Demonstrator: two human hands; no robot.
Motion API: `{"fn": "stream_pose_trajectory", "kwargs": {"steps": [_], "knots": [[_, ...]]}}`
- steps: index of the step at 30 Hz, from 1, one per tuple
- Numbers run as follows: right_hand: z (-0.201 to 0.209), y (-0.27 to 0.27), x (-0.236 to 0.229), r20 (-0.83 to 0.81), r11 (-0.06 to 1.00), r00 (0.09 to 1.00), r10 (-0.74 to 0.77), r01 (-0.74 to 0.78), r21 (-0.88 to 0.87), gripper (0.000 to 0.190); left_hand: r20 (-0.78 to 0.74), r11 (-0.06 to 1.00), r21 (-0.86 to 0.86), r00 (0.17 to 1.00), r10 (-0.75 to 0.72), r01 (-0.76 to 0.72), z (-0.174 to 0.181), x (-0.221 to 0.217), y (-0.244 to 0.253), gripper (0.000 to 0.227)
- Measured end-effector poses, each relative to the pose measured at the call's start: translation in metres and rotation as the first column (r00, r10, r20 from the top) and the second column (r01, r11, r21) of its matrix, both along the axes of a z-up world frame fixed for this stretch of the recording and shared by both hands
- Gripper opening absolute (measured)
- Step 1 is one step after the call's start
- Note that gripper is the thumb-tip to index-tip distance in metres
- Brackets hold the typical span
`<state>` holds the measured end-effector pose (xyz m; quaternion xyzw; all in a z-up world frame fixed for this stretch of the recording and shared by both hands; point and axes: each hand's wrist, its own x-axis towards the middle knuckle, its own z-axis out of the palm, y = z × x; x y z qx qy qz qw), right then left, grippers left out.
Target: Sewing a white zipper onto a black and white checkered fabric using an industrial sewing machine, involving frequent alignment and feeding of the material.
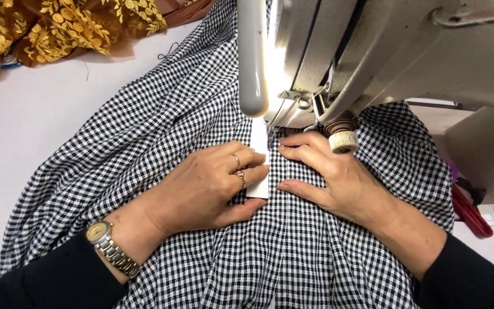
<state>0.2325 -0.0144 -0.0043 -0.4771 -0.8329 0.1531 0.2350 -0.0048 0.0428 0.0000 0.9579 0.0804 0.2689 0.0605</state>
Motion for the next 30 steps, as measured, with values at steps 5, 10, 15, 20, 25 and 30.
{"fn": "stream_pose_trajectory", "kwargs": {"steps": [5,10,15,20,25,30], "knots": [[-0.0018,0.0004,0.0014,0.004,0.999,1.000,0.017,-0.017,0.038,0.047,0.030,0.993,0.053,0.993,-0.112,0.110,0.0016,-0.0013,0.0006,0.022],[-0.0031,0.0004,0.0023,0.008,0.999,1.000,0.018,-0.019,0.040,0.048,0.038,0.988,0.108,0.992,-0.119,0.115,-0.0005,-0.0008,0.0007,0.026],[-0.0024,0.0000,0.0020,-0.002,0.999,1.000,0.022,-0.022,0.047,0.048,0.048,0.987,0.131,0.993,-0.104,0.097,-0.0004,0.0000,-0.0006,0.017],[-0.0031,0.0001,0.0023,-0.001,0.999,1.000,0.019,-0.019,0.042,0.049,0.086,0.981,0.159,0.989,-0.122,0.107,-0.0007,-0.0003,-0.0002,0.008],[-0.0035,0.0003,0.0025,0.003,0.999,1.000,0.020,-0.020,0.044,0.048,0.075,0.983,0.152,0.990,-0.116,0.103,-0.0023,-0.0010,-0.0007,0.010],[-0.0022,0.0003,0.0021,0.011,1.000,1.000,0.012,-0.012,0.029,0.049,0.038,0.998,0.033,0.998,-0.056,0.055,0.0016,-0.0005,-0.0064,0.016]]}}
